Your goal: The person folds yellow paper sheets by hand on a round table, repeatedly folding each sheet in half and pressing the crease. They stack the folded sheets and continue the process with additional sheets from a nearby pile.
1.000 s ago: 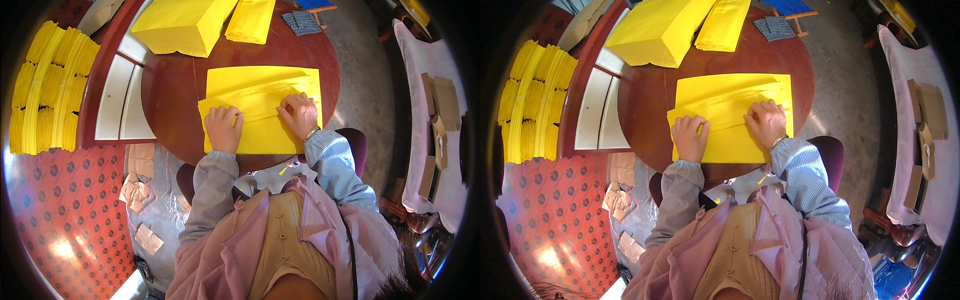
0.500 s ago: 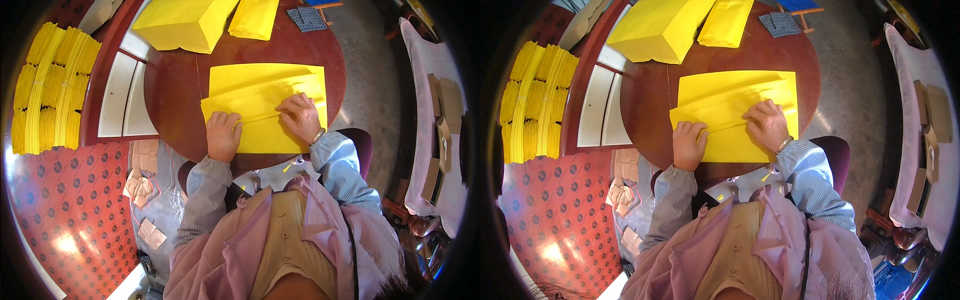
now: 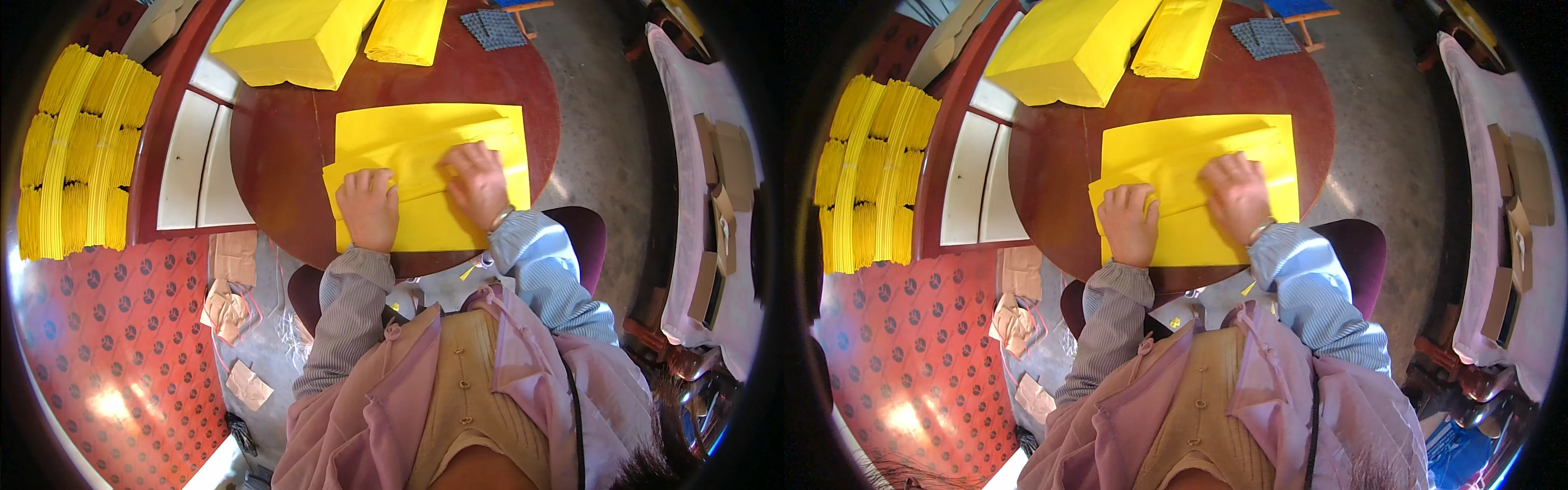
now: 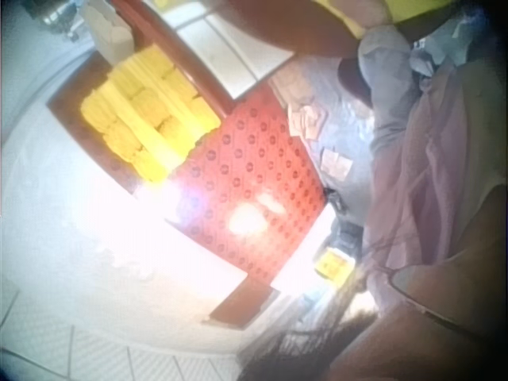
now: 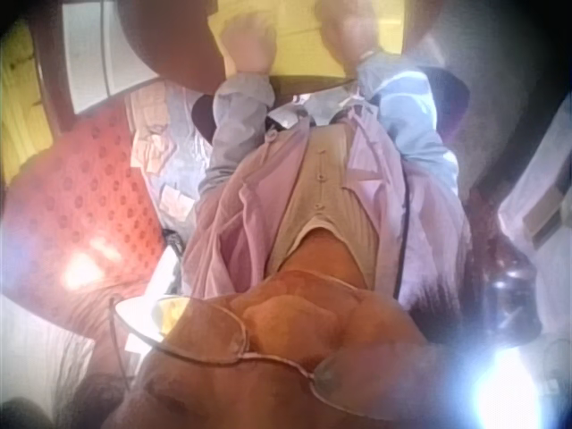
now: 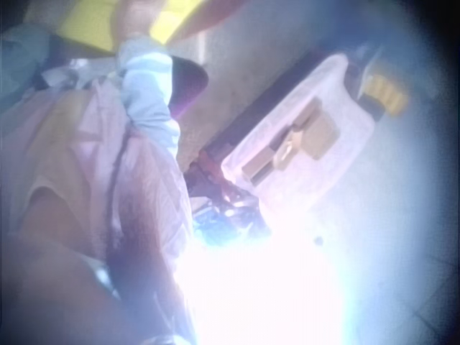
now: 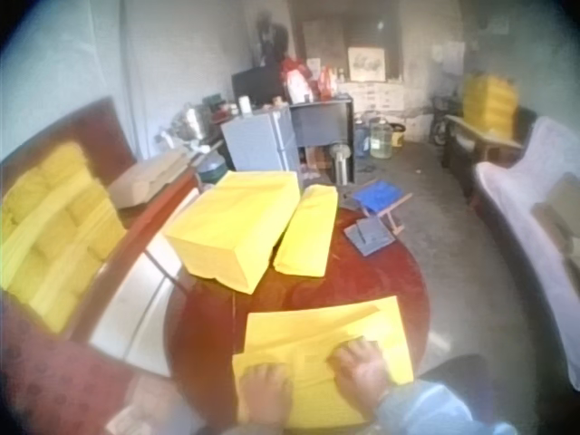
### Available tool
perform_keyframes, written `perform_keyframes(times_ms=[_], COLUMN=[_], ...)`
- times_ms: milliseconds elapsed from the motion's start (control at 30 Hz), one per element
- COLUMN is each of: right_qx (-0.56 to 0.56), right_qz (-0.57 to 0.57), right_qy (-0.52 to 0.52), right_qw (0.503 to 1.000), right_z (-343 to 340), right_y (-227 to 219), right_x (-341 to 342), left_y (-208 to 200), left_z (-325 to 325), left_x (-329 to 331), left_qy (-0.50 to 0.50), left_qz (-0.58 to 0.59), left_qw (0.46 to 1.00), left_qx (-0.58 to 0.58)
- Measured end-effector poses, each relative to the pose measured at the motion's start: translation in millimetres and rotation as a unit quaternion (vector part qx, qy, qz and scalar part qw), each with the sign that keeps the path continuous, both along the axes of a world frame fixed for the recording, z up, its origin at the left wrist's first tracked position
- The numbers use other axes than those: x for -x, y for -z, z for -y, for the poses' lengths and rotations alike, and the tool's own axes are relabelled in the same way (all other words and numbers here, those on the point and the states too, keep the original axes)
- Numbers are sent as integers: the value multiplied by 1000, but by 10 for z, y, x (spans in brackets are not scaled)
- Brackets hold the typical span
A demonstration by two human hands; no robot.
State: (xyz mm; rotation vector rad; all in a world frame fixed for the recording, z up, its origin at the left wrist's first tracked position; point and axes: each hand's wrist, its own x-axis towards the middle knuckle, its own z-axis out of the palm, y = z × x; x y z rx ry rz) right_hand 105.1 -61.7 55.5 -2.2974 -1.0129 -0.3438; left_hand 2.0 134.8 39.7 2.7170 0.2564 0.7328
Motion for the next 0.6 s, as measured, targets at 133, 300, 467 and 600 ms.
perform_keyframes(times_ms=[133, 300, 467, 600], right_qx=[6, 8, 1, 24], right_qz=[-31, -84, -119, -152], right_qy=[-82, -39, 21, 89], right_qw=[996, 996, 993, 984], right_z=[-244, 99, 459, 575], right_y=[40, 27, 19, 35], right_x=[141, 166, 89, -24], left_y=[78, 56, 29, 9], left_z=[-4, -145, -188, -177], left_x=[-58, 261, 487, 549], left_qy=[98, 117, 84, 48], left_qz=[8, -30, -8, -41], left_qw=[995, 991, 994, 995], left_qx=[33, 61, 65, 74])
